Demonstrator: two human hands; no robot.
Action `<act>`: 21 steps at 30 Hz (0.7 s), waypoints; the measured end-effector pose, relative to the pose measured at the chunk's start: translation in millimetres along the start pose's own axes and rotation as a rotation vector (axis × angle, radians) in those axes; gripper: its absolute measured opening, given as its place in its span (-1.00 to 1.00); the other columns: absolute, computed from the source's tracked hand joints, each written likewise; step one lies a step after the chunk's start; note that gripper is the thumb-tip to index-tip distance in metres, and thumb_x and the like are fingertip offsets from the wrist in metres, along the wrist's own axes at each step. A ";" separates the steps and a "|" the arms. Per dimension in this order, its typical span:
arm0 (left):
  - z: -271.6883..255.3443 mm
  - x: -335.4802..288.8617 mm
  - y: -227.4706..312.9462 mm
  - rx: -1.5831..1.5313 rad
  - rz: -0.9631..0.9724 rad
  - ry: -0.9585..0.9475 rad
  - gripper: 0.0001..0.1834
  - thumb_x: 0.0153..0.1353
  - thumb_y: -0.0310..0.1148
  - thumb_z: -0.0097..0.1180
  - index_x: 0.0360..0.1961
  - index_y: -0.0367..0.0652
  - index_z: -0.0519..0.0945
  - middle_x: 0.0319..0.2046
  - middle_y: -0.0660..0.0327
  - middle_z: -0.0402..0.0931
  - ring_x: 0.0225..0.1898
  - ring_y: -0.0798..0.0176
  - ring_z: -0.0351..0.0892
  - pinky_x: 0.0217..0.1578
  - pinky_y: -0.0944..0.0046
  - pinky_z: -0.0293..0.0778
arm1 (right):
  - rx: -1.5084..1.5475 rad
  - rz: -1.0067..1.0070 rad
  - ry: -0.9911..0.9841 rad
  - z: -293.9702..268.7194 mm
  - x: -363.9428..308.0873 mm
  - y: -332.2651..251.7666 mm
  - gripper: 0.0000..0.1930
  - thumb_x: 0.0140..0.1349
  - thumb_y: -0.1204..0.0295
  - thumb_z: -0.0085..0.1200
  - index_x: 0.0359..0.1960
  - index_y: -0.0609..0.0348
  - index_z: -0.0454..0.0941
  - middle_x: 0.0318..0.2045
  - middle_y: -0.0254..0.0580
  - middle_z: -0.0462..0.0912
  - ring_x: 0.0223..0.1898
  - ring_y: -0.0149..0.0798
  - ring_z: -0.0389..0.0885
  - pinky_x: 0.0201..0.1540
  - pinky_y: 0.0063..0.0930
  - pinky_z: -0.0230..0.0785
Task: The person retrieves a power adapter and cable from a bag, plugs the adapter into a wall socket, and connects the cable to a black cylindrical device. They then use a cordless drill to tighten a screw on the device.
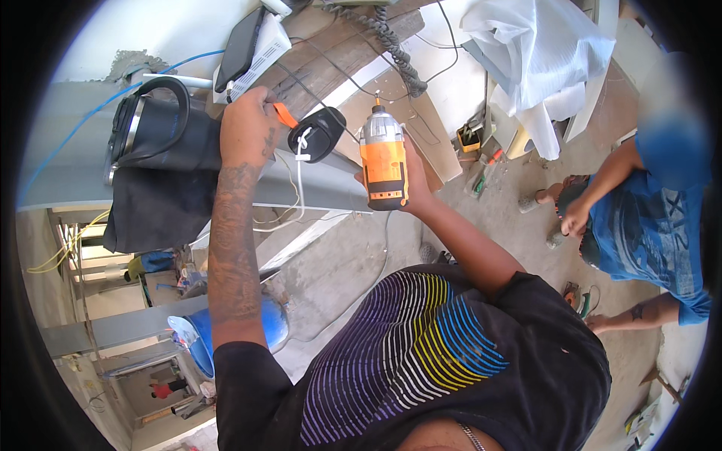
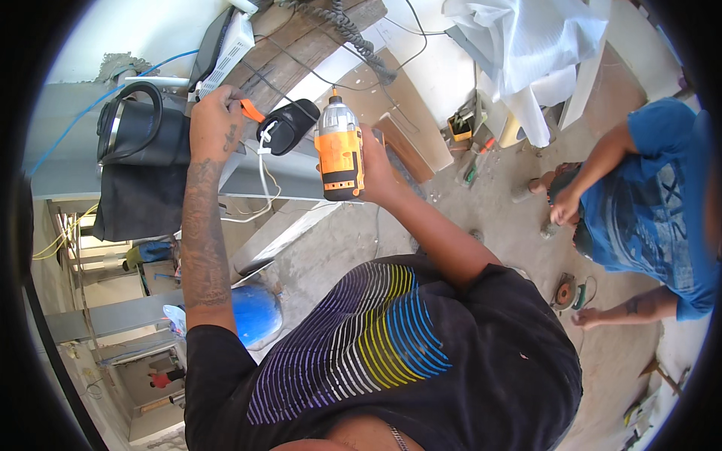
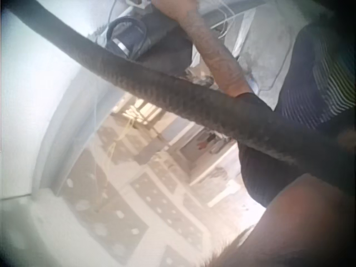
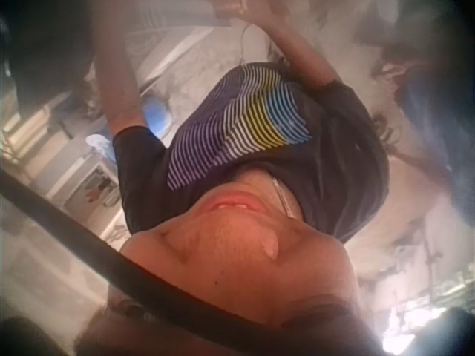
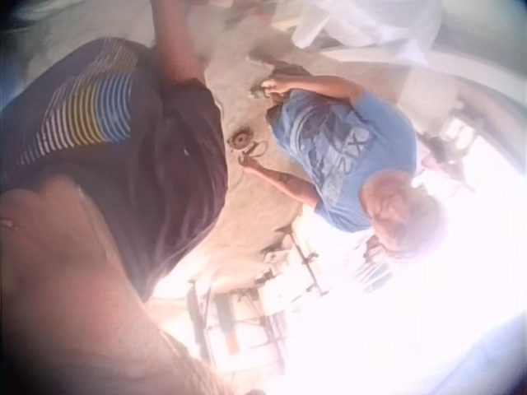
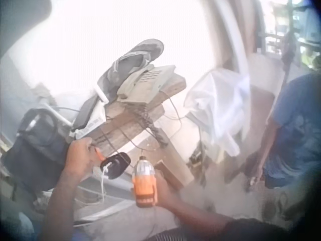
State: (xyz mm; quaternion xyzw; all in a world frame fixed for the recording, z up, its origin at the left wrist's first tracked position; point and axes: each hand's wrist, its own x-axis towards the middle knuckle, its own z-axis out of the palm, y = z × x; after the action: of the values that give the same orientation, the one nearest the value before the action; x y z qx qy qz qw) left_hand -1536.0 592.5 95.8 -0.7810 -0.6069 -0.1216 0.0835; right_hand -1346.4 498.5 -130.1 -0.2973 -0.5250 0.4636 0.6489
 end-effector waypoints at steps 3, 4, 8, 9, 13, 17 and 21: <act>-2.1 4.6 -3.6 0.038 0.034 -0.033 -0.78 0.33 -0.49 0.12 -0.12 -0.29 0.77 -0.22 -0.16 0.75 -0.14 -0.22 0.77 -0.08 -0.01 0.62 | 0.028 0.071 0.032 -1.3 3.3 7.3 -0.28 0.10 0.41 0.63 0.20 0.19 0.38 -0.03 -0.13 0.78 -0.04 -0.28 0.84 0.03 -0.32 0.69; -2.7 4.4 -4.2 0.040 0.049 -0.040 -0.78 0.32 -0.49 0.12 -0.13 -0.30 0.77 -0.22 -0.17 0.74 -0.13 -0.23 0.77 -0.08 -0.02 0.62 | -0.041 0.041 0.047 -1.6 3.3 11.9 -0.27 0.08 0.39 0.64 0.20 0.18 0.39 -0.03 -0.14 0.79 -0.03 -0.28 0.84 0.03 -0.32 0.69; -4.0 3.2 -3.8 0.062 0.097 -0.062 -0.78 0.31 -0.50 0.12 -0.13 -0.32 0.76 -0.20 -0.18 0.74 -0.10 -0.27 0.75 -0.03 -0.05 0.61 | -0.108 0.007 0.064 -3.6 4.2 16.6 -0.26 0.06 0.36 0.65 0.18 0.17 0.39 -0.02 -0.12 0.79 -0.03 -0.26 0.84 0.03 -0.32 0.68; -6.3 3.3 -1.2 0.058 0.089 -0.078 -0.77 0.31 -0.50 0.12 -0.12 -0.33 0.76 -0.19 -0.19 0.74 -0.09 -0.28 0.75 -0.02 -0.05 0.61 | -0.107 0.003 0.058 -4.6 3.6 14.0 -0.27 0.07 0.37 0.65 0.18 0.17 0.38 -0.01 -0.11 0.79 -0.04 -0.25 0.85 0.03 -0.32 0.68; -9.9 3.1 1.2 0.050 0.008 -0.119 -0.75 0.32 -0.51 0.11 -0.10 -0.36 0.76 -0.18 -0.21 0.75 -0.06 -0.28 0.75 0.02 -0.04 0.61 | 0.032 0.087 0.045 -4.5 2.7 4.6 -0.27 0.09 0.40 0.63 0.19 0.19 0.37 -0.03 -0.11 0.80 -0.05 -0.25 0.85 0.04 -0.33 0.67; -13.0 -0.3 7.3 -0.018 -0.037 -0.090 -0.74 0.34 -0.51 0.08 -0.09 -0.37 0.76 -0.18 -0.21 0.75 -0.04 -0.22 0.78 0.03 -0.01 0.61 | 0.094 0.079 0.057 -10.8 0.0 -6.0 -0.31 0.14 0.42 0.61 0.18 0.19 0.36 -0.07 -0.14 0.81 -0.08 -0.26 0.86 0.01 -0.34 0.69; -13.8 1.2 11.1 -0.020 -0.042 -0.095 -0.73 0.36 -0.51 0.07 -0.08 -0.37 0.76 -0.18 -0.20 0.76 -0.04 -0.18 0.79 0.03 0.02 0.61 | -0.142 -0.041 0.069 -20.9 -4.2 -1.4 -0.33 0.14 0.43 0.61 0.16 0.18 0.37 -0.08 -0.15 0.82 -0.10 -0.27 0.86 0.00 -0.34 0.70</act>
State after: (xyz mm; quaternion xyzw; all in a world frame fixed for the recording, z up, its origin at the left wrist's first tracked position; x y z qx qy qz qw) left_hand -1526.1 587.0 109.5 -0.7737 -0.6253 -0.0919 0.0442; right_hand -1326.1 496.2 -136.3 -0.3476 -0.5399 0.4011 0.6533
